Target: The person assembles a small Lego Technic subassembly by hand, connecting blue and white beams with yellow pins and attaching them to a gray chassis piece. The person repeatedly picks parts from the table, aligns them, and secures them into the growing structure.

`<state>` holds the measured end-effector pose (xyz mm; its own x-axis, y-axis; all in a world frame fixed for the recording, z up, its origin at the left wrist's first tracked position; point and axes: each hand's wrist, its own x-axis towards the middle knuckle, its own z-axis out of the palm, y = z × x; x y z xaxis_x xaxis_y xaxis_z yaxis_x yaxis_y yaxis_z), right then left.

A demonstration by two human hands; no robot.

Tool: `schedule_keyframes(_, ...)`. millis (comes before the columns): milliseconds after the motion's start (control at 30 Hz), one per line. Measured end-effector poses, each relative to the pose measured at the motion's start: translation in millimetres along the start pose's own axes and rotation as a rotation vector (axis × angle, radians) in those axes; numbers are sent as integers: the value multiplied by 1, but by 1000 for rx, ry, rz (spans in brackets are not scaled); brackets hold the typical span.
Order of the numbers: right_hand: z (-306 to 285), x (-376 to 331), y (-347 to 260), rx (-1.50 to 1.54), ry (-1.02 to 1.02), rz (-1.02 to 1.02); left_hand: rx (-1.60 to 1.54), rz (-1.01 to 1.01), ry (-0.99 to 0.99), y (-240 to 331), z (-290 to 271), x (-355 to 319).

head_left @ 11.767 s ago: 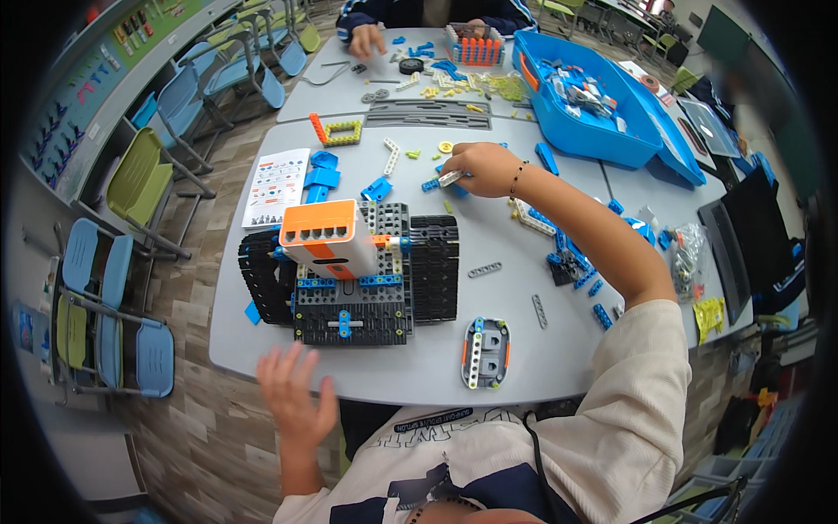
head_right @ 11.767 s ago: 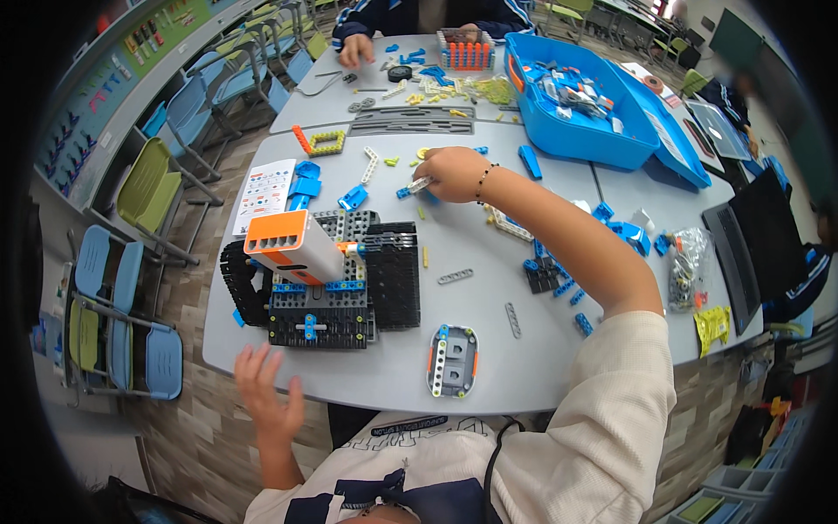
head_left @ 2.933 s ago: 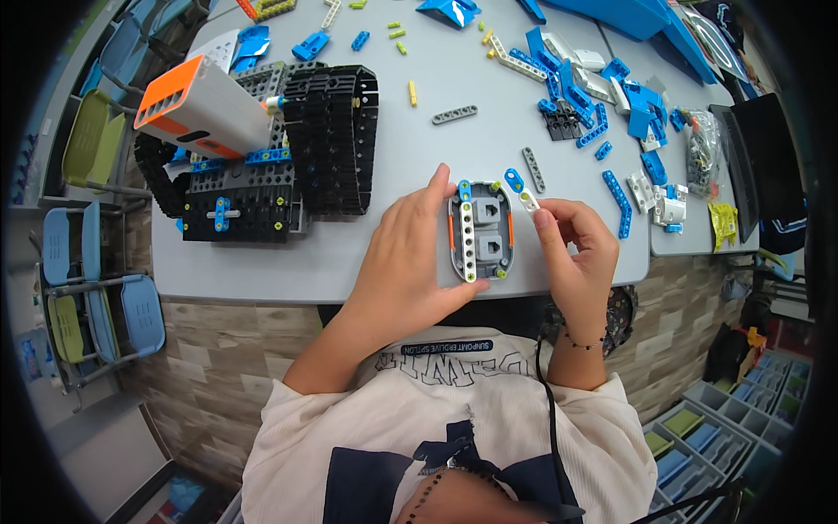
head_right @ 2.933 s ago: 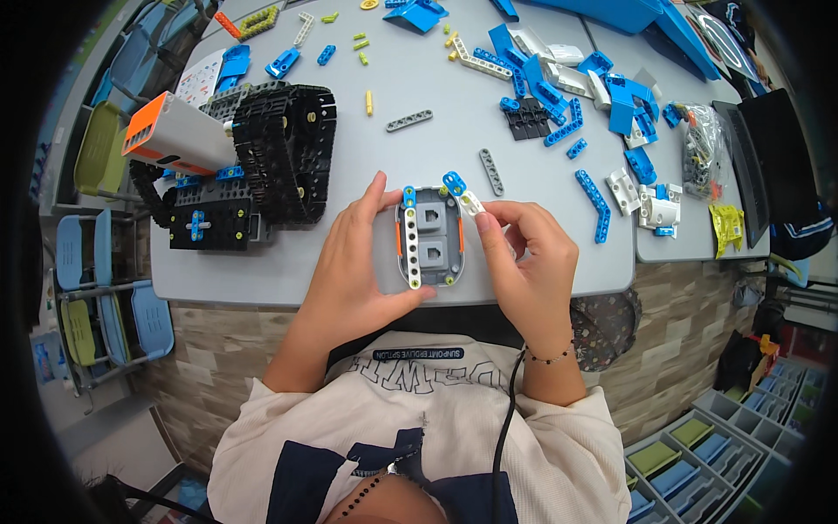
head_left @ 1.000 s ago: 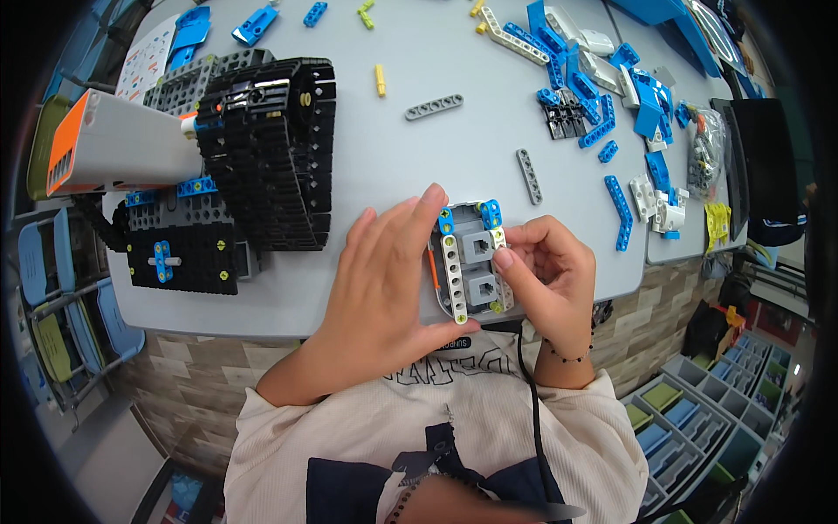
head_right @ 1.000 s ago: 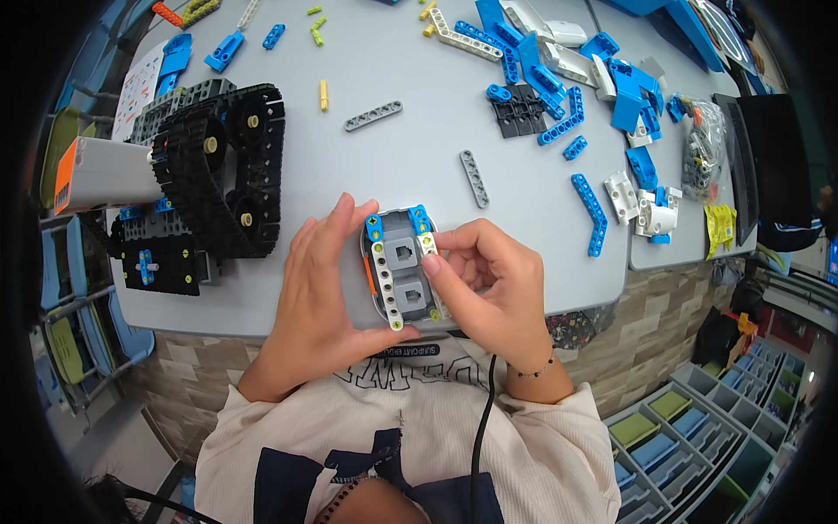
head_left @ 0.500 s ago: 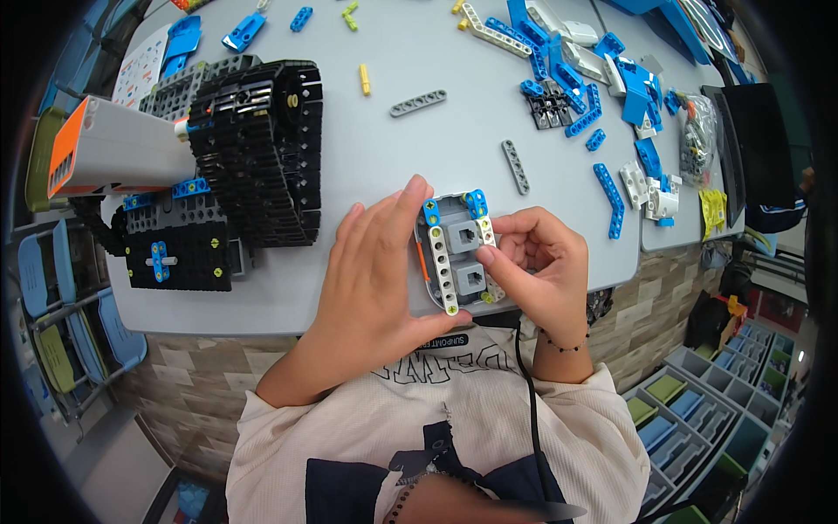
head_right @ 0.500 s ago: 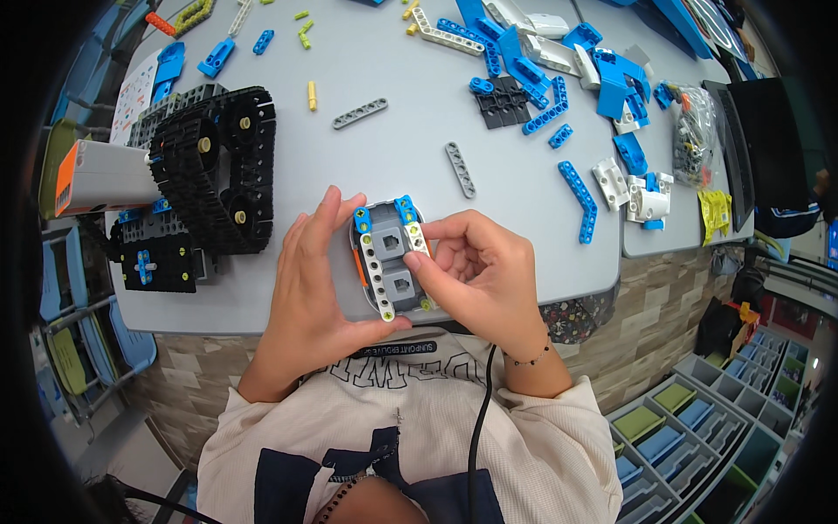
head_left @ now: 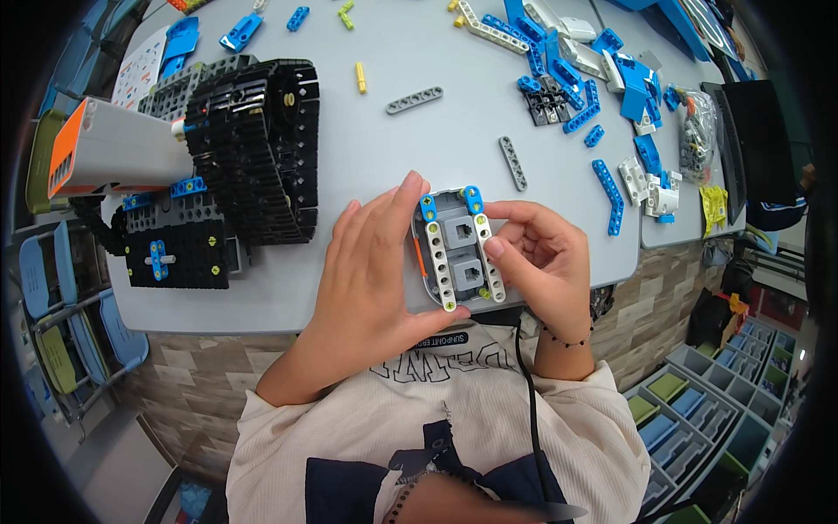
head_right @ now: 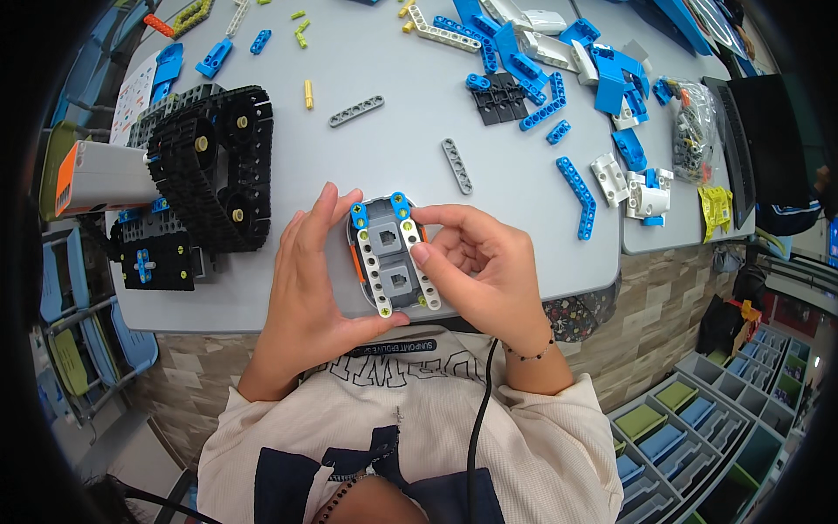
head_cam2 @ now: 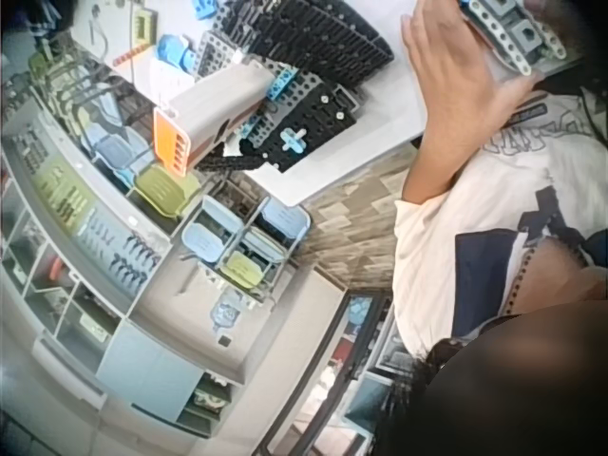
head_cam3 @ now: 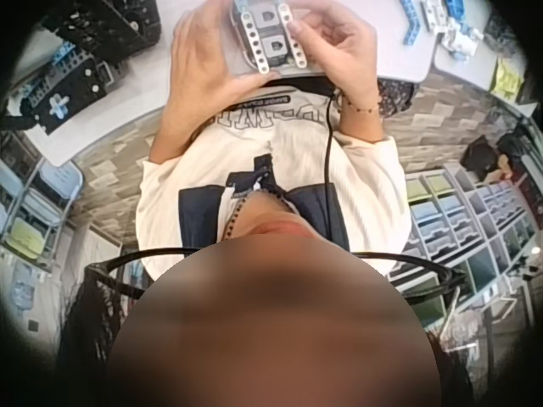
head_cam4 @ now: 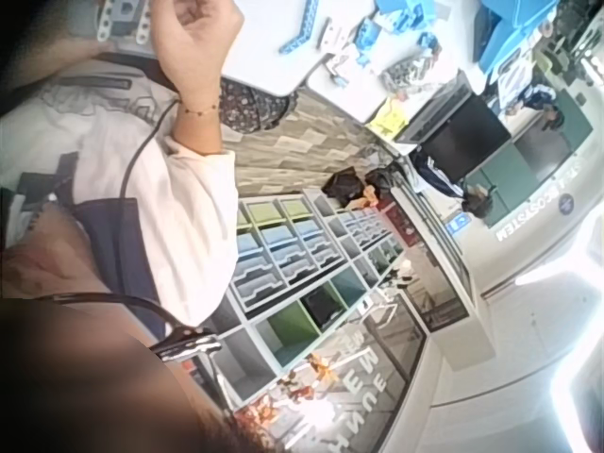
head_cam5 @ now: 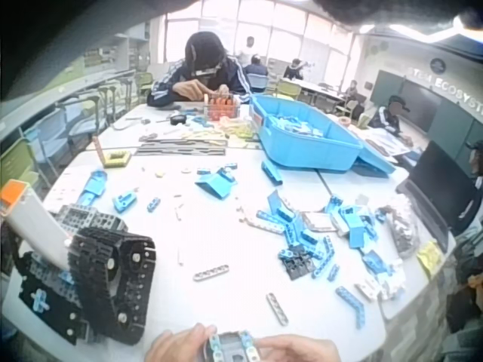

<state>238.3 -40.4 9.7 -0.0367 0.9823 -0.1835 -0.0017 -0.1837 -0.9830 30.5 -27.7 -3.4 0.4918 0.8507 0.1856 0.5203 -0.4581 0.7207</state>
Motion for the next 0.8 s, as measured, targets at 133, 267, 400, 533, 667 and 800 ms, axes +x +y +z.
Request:
schedule_keyframes(133, 1, -1, 0, -33, 11, 0, -8, 3, -2, 0, 0, 0)
schedule_keyframes(267, 3, -2, 2, -107, 23, -27, -9, -3, -5, 0, -1, 0)
schedule_keyframes(400, 4, 1, 6, -183, 56, -130, -5, -4, -11, 1, -1, 0)
schedule_keyframes(533, 3, 1, 6, -198, 68, -149, -12, -3, -14, 0, -1, 0)
schedule_keyframes(667, 2, 2, 4, -174, 15, -140, -7, 4, -13, 0, -1, 0)
schedule_keyframes(800, 1, 3, 1, -187, -39, -124, -12, -1, -9, 0, -1, 0)
